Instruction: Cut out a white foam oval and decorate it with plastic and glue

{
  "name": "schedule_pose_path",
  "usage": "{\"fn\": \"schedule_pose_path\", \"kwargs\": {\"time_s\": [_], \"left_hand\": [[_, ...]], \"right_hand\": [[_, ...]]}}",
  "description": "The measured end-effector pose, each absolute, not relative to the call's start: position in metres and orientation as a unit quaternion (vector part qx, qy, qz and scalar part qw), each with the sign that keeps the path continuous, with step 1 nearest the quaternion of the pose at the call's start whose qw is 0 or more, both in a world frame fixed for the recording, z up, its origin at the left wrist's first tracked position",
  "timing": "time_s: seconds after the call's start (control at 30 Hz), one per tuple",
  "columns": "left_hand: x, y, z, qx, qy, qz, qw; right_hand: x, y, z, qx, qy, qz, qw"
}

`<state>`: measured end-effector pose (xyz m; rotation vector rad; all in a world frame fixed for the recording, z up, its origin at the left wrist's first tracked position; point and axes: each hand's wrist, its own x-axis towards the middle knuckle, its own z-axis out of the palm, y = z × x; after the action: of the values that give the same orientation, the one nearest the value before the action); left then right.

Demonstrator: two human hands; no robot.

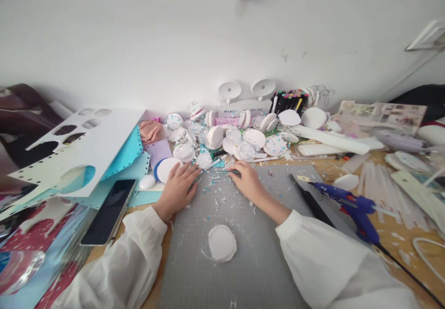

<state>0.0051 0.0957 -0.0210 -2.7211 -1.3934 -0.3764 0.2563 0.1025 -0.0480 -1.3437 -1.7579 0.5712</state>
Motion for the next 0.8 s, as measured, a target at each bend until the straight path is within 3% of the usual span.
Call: {"fn": "schedule_pose_path", "kwargs": {"time_s": [0.2, 0.53, 0.8], "left_hand": [[0.003, 0.097, -0.022, -0.883, -0.451, -0.124, 0.031], [0.003, 0.098, -0.024, -0.885, -0.445, -0.135, 0.024], [0.004, 0.095, -0.012, -0.886, -0.438, -0.152, 0.014]], "right_hand": [[0.243, 0.118, -0.053, -0.512, -0.752, 0.16, 0.382], [0.259, 0.076, -0.039, -0.441, -0.822, 0.193, 0.305], [0.293, 0.077, -0.04, -0.536, -0.749, 0.174, 0.349]]}}
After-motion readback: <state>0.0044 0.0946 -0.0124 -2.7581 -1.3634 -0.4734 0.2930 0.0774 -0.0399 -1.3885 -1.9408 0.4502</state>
